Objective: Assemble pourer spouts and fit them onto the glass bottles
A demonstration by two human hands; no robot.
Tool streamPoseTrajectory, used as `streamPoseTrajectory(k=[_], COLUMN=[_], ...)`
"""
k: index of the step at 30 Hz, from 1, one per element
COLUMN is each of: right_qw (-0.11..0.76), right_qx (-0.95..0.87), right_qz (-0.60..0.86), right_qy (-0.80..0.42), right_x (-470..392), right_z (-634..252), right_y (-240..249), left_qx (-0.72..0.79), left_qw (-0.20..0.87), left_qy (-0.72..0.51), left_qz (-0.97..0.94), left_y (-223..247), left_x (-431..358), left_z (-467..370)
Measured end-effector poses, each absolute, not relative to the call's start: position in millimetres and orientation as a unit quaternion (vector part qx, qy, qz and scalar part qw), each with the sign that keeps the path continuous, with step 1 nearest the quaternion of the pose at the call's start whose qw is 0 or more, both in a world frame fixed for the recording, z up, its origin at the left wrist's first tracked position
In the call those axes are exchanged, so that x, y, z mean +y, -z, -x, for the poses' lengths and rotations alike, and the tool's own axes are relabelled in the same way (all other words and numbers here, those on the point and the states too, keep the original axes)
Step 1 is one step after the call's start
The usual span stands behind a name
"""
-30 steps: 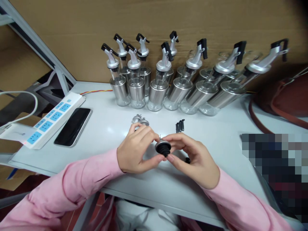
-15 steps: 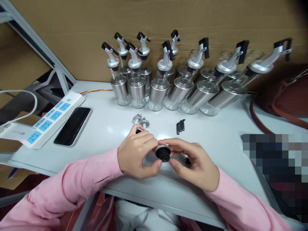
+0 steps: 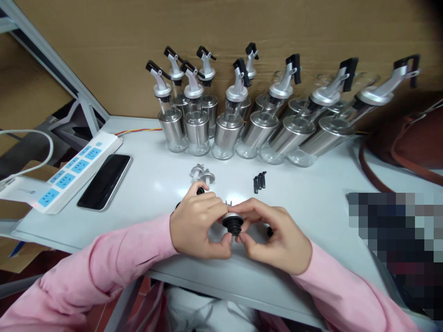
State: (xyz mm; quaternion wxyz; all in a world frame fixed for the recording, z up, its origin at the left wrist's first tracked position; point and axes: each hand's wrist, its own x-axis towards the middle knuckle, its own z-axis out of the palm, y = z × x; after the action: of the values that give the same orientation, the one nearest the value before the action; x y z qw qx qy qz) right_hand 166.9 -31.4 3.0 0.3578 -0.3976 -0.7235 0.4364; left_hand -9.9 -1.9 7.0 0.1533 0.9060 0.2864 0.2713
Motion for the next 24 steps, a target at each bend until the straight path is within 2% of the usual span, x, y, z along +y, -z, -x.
streamPoseTrajectory(k=[19, 24], right_qw=[0.304, 0.319], right_qx=[-0.752, -0.747], right_qz=[0.431, 0.428], right_qy=[-0.396, -0.396], right_x=[-30.6, -29.8], right_z=[-169.4, -169.2], right_y=[2.0, 0.3], left_qx=[0.283, 0.274], left_qw=[0.126, 0.111], left_qy=[-0.29, -0.295], left_qz=[-0.906, -0.909], left_y=[-4.4, -1.3], left_x=[-3.3, -2.6], left_z=[8.2, 8.9])
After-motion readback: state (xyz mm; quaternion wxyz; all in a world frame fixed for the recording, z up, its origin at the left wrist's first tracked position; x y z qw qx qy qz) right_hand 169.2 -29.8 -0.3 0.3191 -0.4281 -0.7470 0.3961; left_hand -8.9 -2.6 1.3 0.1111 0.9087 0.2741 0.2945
